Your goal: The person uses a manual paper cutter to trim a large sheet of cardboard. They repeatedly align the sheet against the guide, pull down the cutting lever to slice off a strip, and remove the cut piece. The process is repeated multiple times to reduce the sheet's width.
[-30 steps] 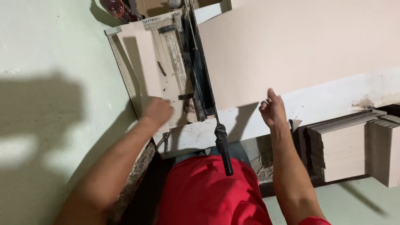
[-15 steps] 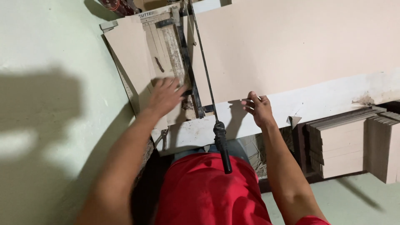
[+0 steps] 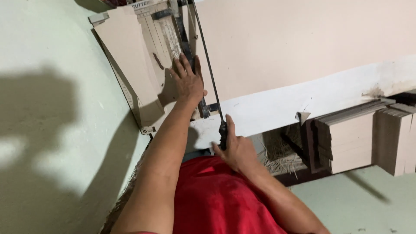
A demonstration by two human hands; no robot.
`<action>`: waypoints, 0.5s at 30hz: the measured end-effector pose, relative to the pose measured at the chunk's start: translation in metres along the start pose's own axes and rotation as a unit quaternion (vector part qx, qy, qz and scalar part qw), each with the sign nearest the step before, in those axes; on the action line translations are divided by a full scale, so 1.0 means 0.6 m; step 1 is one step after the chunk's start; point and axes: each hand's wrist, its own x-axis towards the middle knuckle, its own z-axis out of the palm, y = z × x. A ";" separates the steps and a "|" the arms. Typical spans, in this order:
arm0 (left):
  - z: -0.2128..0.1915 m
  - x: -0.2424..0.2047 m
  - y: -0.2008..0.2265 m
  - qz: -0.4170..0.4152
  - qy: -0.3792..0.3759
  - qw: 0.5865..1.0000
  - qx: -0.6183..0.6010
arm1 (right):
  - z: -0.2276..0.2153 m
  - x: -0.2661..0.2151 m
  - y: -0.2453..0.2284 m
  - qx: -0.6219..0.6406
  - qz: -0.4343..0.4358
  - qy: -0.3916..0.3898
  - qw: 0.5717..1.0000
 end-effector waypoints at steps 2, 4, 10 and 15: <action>-0.032 -0.018 0.006 -0.003 0.001 1.000 -0.006 | 0.079 0.062 0.053 -0.012 -0.003 0.029 0.999; -0.043 -0.025 0.017 0.002 -0.001 1.000 -0.015 | 0.150 0.126 0.111 -0.025 0.003 0.061 0.998; -0.046 -0.029 0.010 0.011 0.004 0.999 -0.038 | 0.192 0.160 0.158 -0.008 -0.057 0.134 0.989; -0.032 -0.021 0.007 0.010 -0.012 0.999 -0.044 | 0.214 0.175 0.174 -0.054 -0.046 0.135 0.988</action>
